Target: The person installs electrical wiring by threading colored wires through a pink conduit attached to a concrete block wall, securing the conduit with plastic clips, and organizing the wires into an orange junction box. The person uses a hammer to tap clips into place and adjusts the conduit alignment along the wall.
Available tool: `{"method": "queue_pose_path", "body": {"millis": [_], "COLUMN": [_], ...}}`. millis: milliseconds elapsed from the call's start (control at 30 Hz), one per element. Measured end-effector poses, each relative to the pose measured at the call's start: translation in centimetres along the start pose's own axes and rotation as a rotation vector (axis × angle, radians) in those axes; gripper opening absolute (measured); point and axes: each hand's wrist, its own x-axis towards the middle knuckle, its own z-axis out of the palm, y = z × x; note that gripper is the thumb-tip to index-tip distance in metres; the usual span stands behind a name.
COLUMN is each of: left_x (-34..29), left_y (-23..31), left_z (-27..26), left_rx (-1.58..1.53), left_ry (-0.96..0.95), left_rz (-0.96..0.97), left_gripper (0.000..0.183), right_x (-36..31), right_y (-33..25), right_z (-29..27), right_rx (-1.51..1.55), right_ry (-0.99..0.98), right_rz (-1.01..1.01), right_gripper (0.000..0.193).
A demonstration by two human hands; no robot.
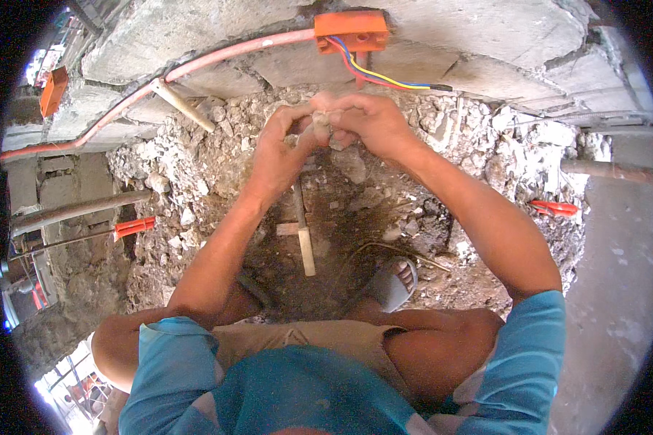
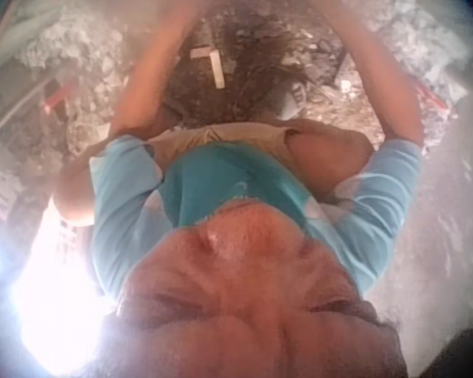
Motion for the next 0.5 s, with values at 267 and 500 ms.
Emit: {"method": "queue_pose_path", "body": {"millis": [267,500], "left_x": [-0.4,0.0], "left_y": [-1.5,-1.6], "left_z": [-0.5,-0.8], "left_rx": [-0.620,-0.716], "left_ry": [-0.255,-0.270], "left_rz": [-0.598,-0.633], "left_gripper": [0.023,0.020], "right_x": [0.3,0.2], "right_y": [0.7,-0.5], "right_z": [-1.1,-1.0], "right_rx": [-0.094,-0.165], "right_ry": [-0.068,-0.120], "right_rz": [-0.074,-0.115], "right_gripper": [0.014,0.024]}}
